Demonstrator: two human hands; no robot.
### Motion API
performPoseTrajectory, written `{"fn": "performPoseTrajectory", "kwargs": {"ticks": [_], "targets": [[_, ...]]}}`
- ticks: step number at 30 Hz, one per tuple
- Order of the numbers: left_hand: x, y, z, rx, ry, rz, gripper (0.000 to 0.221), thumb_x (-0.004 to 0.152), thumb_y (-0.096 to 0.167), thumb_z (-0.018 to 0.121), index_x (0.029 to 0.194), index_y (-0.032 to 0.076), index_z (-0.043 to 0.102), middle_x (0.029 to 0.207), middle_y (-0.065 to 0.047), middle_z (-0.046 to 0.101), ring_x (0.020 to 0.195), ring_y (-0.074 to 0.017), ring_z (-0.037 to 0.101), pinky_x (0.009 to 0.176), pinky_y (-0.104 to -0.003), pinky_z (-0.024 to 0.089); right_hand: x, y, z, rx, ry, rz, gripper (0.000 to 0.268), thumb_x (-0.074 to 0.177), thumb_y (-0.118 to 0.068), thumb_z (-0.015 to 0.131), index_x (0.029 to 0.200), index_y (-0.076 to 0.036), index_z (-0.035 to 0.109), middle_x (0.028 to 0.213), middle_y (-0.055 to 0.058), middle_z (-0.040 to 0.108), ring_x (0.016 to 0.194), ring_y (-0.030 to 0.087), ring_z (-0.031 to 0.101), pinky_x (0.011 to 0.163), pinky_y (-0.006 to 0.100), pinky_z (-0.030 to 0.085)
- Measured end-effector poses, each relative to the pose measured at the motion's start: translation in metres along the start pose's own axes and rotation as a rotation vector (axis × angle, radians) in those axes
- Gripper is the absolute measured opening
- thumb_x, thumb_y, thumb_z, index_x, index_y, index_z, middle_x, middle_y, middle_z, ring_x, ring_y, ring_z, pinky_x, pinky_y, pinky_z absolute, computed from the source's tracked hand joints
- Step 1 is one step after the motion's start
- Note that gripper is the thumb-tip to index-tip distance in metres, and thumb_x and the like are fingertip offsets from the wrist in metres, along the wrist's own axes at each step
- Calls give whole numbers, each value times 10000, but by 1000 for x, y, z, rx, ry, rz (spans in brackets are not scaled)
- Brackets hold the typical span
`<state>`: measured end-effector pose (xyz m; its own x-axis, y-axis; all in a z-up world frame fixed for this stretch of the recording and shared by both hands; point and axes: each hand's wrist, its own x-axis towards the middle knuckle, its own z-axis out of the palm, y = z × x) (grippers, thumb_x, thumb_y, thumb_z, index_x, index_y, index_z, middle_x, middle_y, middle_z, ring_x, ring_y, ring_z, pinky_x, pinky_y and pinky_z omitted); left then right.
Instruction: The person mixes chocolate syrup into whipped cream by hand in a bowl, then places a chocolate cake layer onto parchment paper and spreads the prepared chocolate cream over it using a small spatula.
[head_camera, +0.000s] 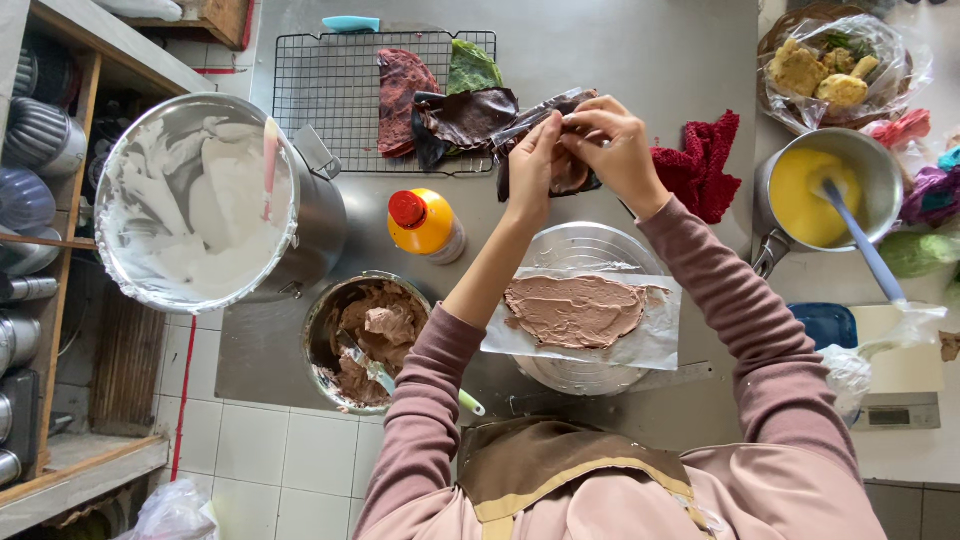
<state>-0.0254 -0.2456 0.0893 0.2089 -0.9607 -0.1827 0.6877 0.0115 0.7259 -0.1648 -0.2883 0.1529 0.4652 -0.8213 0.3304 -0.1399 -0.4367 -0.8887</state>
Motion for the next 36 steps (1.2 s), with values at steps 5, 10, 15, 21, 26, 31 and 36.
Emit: {"fn": "performPoseTrajectory", "kwargs": {"ticks": [5, 10, 15, 21, 26, 31, 36], "targets": [[9, -8, -14, -1, -2, -17, 292, 1100, 239, 556, 1209, 9, 700, 952, -34, 669, 836, -112, 654, 747, -276, 547, -1, 5, 1, 14, -15, 50, 151, 1016, 43, 697, 1131, -20, 773, 1141, 28, 636, 874, 87, 570, 724, 230, 481], [12, -9, -22, -125, -5, -68, 201, 1085, 190, 543, 1119, 34, 665, 959, -46, 682, 854, -127, 674, 800, -301, 584, -1, 13, 6, 90, 41, 70, 232, 958, -14, 779, 1100, -26, 595, 1051, 10, 629, 914, 64, 629, 786, 222, 547], [10, -10, -24, -79, -54, -49, 135, 1057, 151, 573, 1114, 59, 654, 952, -45, 687, 834, -130, 668, 720, -288, 536, 2, 15, 6, 94, 63, 62, 325, 930, -60, 828, 1090, -29, 547, 1026, 8, 596, 874, 61, 609, 734, 215, 546], [14, -5, -30, -22, -43, -48, 160, 1088, 165, 524, 1127, 46, 623, 976, -52, 686, 879, -139, 671, 826, -326, 572, 2, 28, -1, 41, 30, 65, 119, 1039, -31, 744, 1069, -11, 632, 1008, 33, 637, 870, 78, 596, 731, 219, 523], [13, 10, -35, -39, 79, -58, 200, 1075, 182, 422, 1123, 63, 576, 1006, -103, 693, 907, -215, 696, 858, -404, 594, 11, 50, -18, 231, 68, 252, 33, 1074, -67, 625, 1077, -35, 618, 979, 25, 659, 819, 84, 604, 716, 240, 545], [10, 18, -46, -132, 245, -13, 271, 1096, 225, 394, 1130, 35, 586, 1036, -139, 691, 924, -259, 686, 869, -432, 569, 25, 96, -43, 561, 264, 723, 122, 1047, -139, 504, 1115, -58, 566, 974, 26, 686, 809, 122, 692, 776, 280, 644], [-4, 39, -38, -183, 264, 72, 224, 1093, 225, 411, 1114, 78, 578, 1036, -94, 681, 951, -232, 683, 891, -427, 567, 32, 166, -67, 556, 453, 793, 149, 1058, -125, 541, 1171, -44, 594, 967, 27, 661, 767, 116, 643, 740, 285, 600]]}}
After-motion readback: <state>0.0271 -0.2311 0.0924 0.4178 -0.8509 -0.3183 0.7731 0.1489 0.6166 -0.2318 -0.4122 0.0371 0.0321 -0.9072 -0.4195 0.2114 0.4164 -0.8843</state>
